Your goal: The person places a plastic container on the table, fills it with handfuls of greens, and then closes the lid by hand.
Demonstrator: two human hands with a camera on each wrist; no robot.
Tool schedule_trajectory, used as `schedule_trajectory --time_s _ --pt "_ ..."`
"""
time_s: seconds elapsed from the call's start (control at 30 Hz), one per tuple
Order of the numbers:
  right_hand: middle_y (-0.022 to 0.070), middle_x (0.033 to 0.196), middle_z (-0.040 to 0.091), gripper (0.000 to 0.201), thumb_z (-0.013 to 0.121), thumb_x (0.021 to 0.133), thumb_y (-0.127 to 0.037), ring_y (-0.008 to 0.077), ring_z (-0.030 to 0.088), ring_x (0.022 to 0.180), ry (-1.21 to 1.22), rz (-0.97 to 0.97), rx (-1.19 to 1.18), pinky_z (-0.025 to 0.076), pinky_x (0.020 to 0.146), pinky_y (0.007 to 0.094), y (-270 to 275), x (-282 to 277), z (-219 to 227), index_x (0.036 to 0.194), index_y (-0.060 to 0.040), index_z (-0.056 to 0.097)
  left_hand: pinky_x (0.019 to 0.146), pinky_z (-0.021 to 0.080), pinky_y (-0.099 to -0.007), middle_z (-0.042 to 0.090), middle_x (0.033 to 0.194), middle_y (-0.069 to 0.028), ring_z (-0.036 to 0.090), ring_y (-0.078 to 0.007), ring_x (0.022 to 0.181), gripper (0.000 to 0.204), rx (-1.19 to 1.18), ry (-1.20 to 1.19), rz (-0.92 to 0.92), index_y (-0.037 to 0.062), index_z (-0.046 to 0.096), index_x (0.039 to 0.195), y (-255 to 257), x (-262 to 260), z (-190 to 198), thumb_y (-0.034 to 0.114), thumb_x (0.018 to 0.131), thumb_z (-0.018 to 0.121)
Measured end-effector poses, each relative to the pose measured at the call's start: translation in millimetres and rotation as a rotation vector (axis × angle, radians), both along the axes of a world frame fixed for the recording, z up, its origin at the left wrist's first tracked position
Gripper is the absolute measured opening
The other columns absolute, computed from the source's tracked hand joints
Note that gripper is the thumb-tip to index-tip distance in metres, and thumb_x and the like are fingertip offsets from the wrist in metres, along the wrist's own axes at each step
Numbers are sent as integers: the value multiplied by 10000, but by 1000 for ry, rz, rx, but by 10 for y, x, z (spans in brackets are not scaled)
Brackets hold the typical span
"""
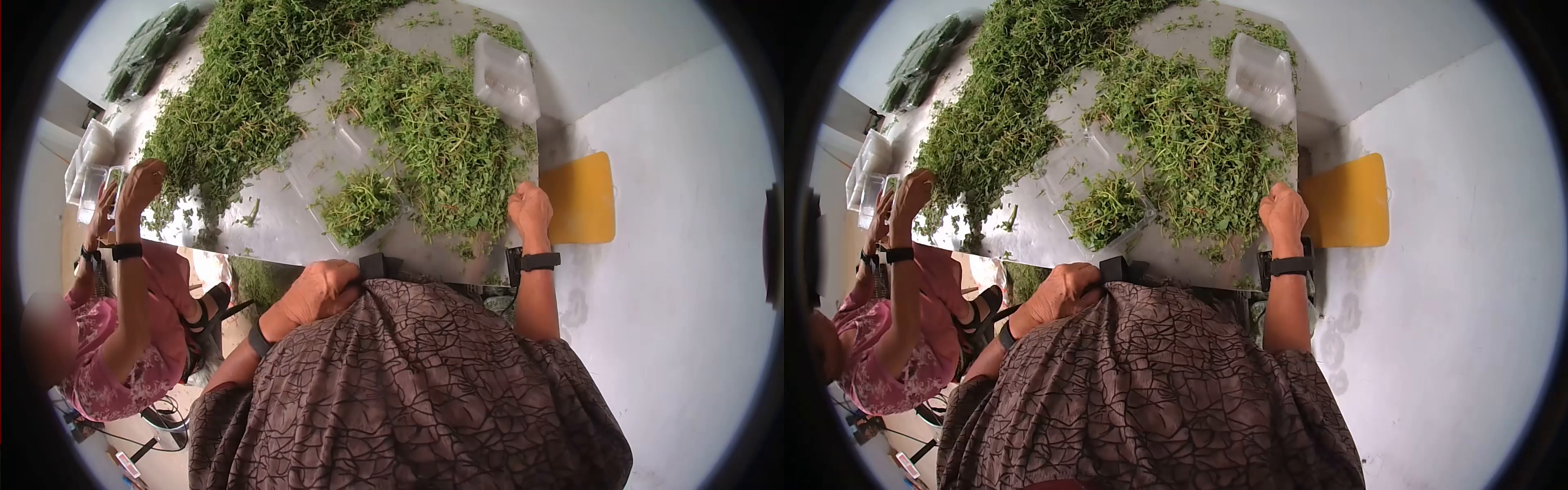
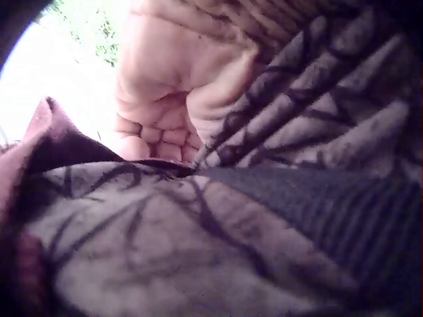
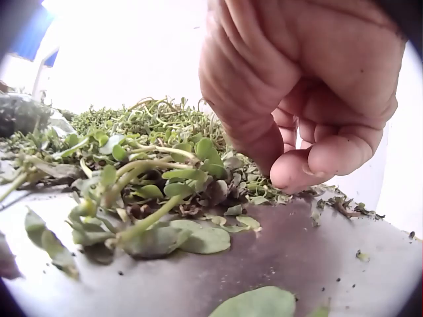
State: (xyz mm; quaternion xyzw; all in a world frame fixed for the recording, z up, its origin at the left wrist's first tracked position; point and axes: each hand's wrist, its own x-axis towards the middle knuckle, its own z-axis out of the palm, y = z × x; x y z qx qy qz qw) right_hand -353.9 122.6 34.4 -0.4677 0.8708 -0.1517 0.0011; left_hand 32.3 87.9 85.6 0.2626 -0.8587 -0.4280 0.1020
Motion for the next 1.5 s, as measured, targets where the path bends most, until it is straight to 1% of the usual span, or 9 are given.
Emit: schedule_trajectory --time_s 0.23,0.5,0.83,0.93,0.97,1.0,1.1,1.27,1.5 --pt "161 673 607 57 616 708 -109 376 599 689 -135 26 81 480 638 417 278 134 203 717 -55 601 618 494 -347 651 772 -127 637 -252 663 200 314 40 190 -13 646 829 9 198 44 180 794 688" --pt "182 673 608 185 639 719 -195 368 611 700 -95 67 176 486 650 426 285 401 292 687 -25 574 589 465 -301 604 675 -98 599 -207 613 158 -156 199 721 4 610 837 -113 418 -229 160 860 603" --pt "228 647 570 155 620 660 -128 426 565 664 68 174 78 459 593 462 314 377 139 664 -2 531 590 470 -306 614 775 -101 582 -235 644 88 -388 276 782 33 600 871 -248 252 -595 -3 794 622" --pt "166 575 547 126 608 679 -78 317 573 566 12 124 94 451 538 410 276 330 247 651 4 516 616 471 -312 608 774 -102 588 -235 658 62 -361 270 871 31 605 888 -292 266 -774 27 825 606" --pt "108 554 519 107 600 700 -49 226 550 550 -276 77 27 439 509 373 258 325 302 658 6 518 622 468 -298 603 769 -95 586 -209 655 55 -337 279 902 24 609 901 -299 264 -834 44 853 591" --pt "50 533 491 96 592 721 -20 135 527 534 -564 22 -35 426 480 336 226 338 371 665 7 519 652 474 -367 604 785 -126 593 -313 708 66 -323 302 924 40 595 881 -300 246 -886 53 819 613" --pt "-19 594 480 79 576 775 24 29 469 579 -771 140 -116 438 476 258 36 636 707 709 11 535 652 474 -363 606 787 -127 595 -315 716 62 -354 311 947 37 593 881 -299 215 -895 55 824 610" --pt "-2 719 580 78 575 847 -3 43 540 620 -1015 379 -124 510 567 221 -344 1338 1078 909 38 600 629 470 -314 597 781 -108 586 -243 666 42 -410 331 904 28 576 906 -315 241 -904 53 873 571" --pt "74 721 639 175 625 859 -76 102 596 591 -1014 576 -84 470 536 229 -495 1477 865 989 40 611 656 470 -367 595 786 -137 586 -325 727 51 -342 344 923 28 582 869 -283 228 -855 17 822 597"
